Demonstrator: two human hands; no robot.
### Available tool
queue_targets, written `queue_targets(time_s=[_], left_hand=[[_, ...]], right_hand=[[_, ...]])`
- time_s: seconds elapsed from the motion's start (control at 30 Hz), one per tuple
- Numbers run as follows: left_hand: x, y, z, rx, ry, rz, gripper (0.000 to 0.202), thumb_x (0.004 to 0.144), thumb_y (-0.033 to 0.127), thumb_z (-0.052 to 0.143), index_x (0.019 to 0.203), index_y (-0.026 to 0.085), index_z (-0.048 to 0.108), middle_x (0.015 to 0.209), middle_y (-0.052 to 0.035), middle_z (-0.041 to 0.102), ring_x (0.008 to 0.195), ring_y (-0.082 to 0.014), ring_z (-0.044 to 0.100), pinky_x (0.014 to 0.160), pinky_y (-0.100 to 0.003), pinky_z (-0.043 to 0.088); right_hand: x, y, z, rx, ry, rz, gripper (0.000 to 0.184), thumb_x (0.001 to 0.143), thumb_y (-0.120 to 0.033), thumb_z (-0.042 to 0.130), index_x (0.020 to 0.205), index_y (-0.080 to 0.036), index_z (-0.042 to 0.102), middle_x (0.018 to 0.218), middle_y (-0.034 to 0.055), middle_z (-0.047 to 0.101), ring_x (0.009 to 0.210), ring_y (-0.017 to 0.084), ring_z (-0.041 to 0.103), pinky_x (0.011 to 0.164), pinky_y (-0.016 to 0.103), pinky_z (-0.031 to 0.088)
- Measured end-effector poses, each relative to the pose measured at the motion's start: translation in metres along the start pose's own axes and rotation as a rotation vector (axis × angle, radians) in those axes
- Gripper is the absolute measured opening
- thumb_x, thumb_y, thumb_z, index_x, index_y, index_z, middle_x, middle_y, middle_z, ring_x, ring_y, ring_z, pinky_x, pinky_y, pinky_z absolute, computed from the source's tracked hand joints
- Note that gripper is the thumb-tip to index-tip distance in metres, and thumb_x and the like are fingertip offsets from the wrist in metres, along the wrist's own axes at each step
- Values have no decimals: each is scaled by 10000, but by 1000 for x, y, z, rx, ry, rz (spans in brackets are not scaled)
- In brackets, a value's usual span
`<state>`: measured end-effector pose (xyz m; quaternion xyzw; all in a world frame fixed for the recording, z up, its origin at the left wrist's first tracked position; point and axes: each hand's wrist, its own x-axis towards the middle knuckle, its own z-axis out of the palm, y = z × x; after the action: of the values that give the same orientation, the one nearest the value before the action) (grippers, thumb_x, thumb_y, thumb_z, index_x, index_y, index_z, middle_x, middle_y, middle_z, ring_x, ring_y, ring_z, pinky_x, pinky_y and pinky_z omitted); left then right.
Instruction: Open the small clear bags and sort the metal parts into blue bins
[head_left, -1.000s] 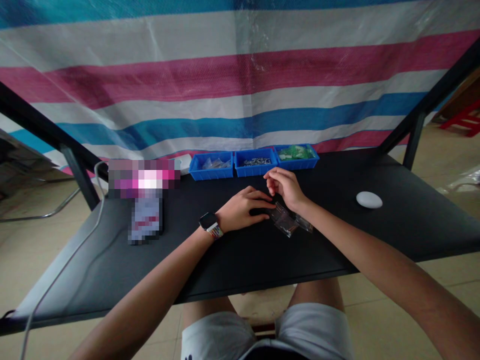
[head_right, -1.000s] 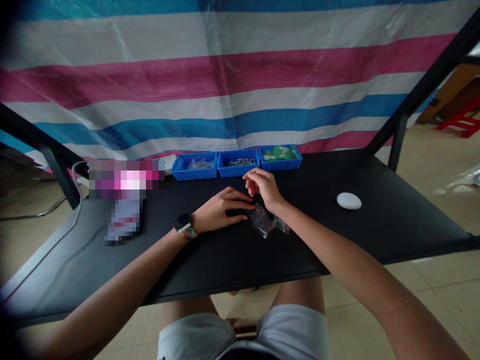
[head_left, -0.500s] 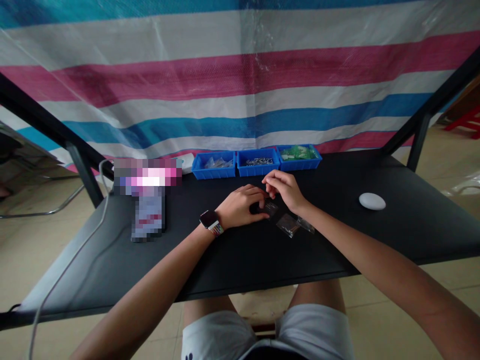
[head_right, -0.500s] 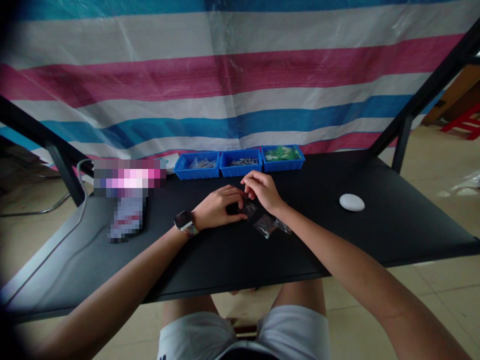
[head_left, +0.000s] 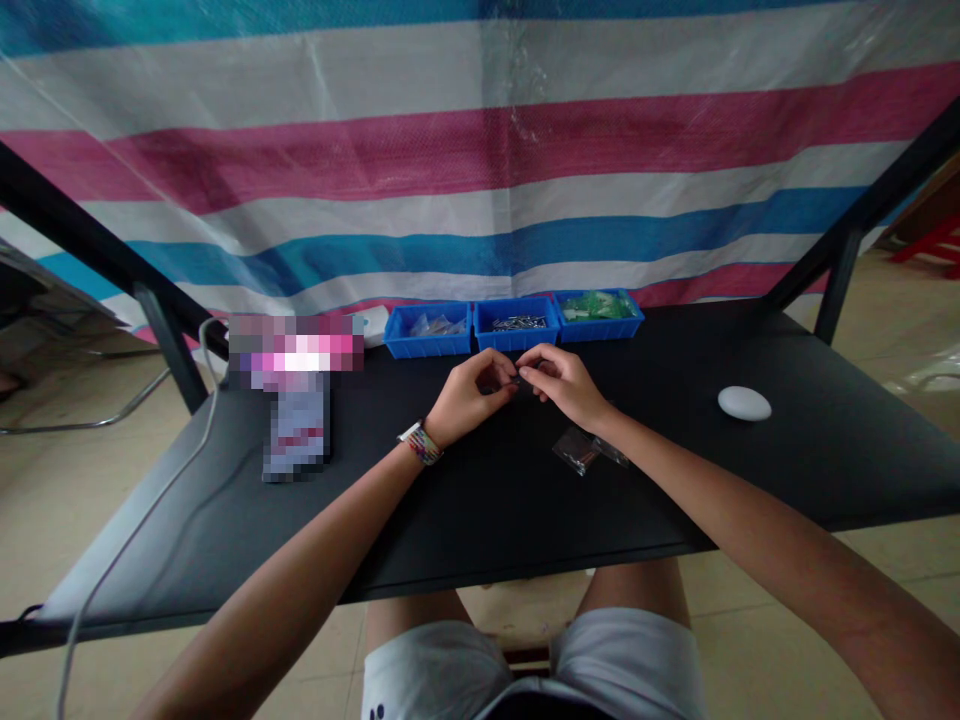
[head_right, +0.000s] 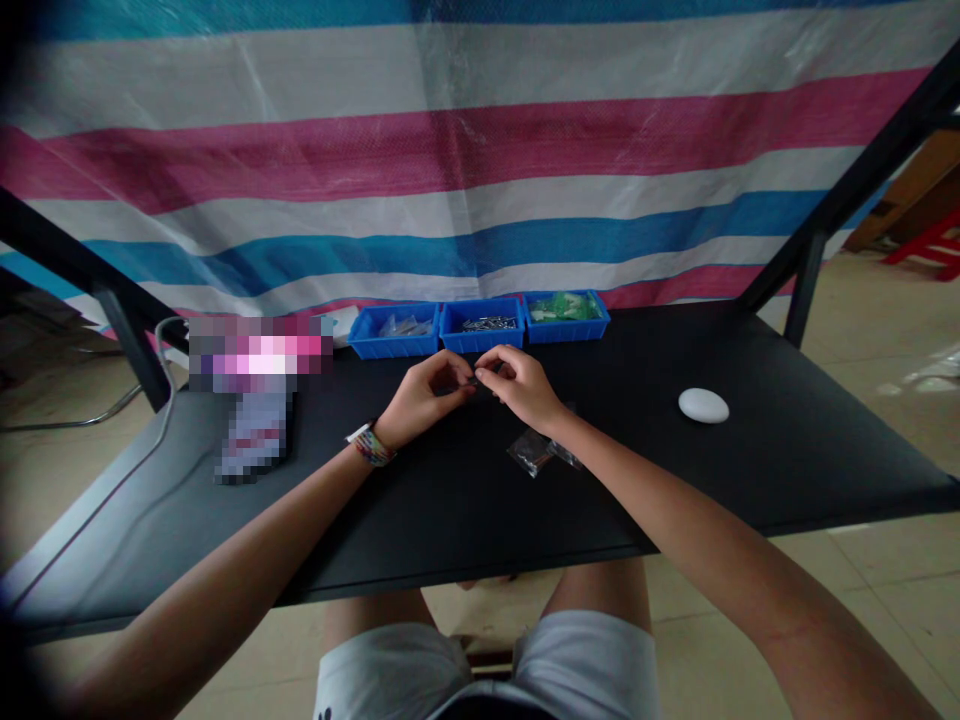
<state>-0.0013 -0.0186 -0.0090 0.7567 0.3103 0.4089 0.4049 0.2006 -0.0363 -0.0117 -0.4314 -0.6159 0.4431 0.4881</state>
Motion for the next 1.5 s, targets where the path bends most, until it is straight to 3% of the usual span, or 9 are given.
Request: queue_targets(time_s=[0.17, 0.5, 0.63, 0.77, 0.93, 1.07, 1.33, 1.5], left_hand=[[3, 5, -4, -192, 79, -59, 229, 862, 285, 801, 979, 164, 646, 852, -8, 636, 778, -125, 627, 740, -248, 517], [3, 5, -4, -269, -33, -184, 277, 870, 350, 804, 980, 160, 636, 777, 16, 625, 640, -97, 615, 610, -217, 527], [4, 5, -5, -240, -23, -192, 281, 892, 396, 776, 963, 161, 640, 752, 9, 645, 577, -92, 605, 542, -204, 491], [6, 3, -9, -260, 106, -193, 302, 881, 421, 780, 936, 167, 627, 733, 13, 640, 563, -97, 616, 532, -207, 507], [13, -12, -23, -213, 455, -218, 282, 850, 383, 794, 910, 173, 615, 721, 20, 641, 535, -92, 619, 508, -200, 507], [17, -21, -38, -281, 648, -314, 241, 850, 322, 786, 930, 165, 622, 742, 15, 668, 545, -84, 633, 522, -190, 515], [17, -14, -47, -447, 713, -334, 292, 847, 241, 714, 1120, 139, 698, 1085, -118, 785, 788, -149, 760, 666, -253, 583], [15, -15, -46, -325, 704, -274, 150, 799, 237, 667, 915, 153, 712, 890, -41, 738, 652, -107, 692, 565, -205, 522]], right_hand=[[0, 0, 3, 47, -77, 24, 229, 824, -392, 764, 896, -186, 698, 736, -8, 640, 551, 111, 547, 481, 239, 424], [4, 4, -2, 141, 34, 4, 251, 829, -421, 783, 885, -188, 708, 733, -17, 657, 516, 101, 556, 493, 246, 472], [4, 3, -1, 161, 31, 5, 238, 832, -409, 778, 908, -192, 714, 720, -24, 644, 516, 103, 565, 493, 245, 473], [3, 2, -1, 180, 27, 14, 242, 842, -391, 741, 987, -199, 716, 765, -12, 680, 519, 105, 574, 496, 248, 475], [4, 4, -2, 173, 19, 27, 215, 829, -334, 706, 992, -194, 707, 769, -9, 686, 519, 105, 585, 497, 242, 469], [2, 3, -1, 149, 7, 21, 187, 825, -312, 691, 968, -191, 700, 772, -8, 682, 518, 101, 582, 497, 238, 466], [-3, 2, 2, 62, -27, -19, 154, 857, -288, 679, 981, -198, 697, 833, 10, 677, 581, 110, 597, 525, 244, 492], [-2, 1, -2, 50, -29, -17, 121, 863, -274, 664, 944, -197, 707, 800, 4, 677, 568, 111, 600, 529, 248, 490]])
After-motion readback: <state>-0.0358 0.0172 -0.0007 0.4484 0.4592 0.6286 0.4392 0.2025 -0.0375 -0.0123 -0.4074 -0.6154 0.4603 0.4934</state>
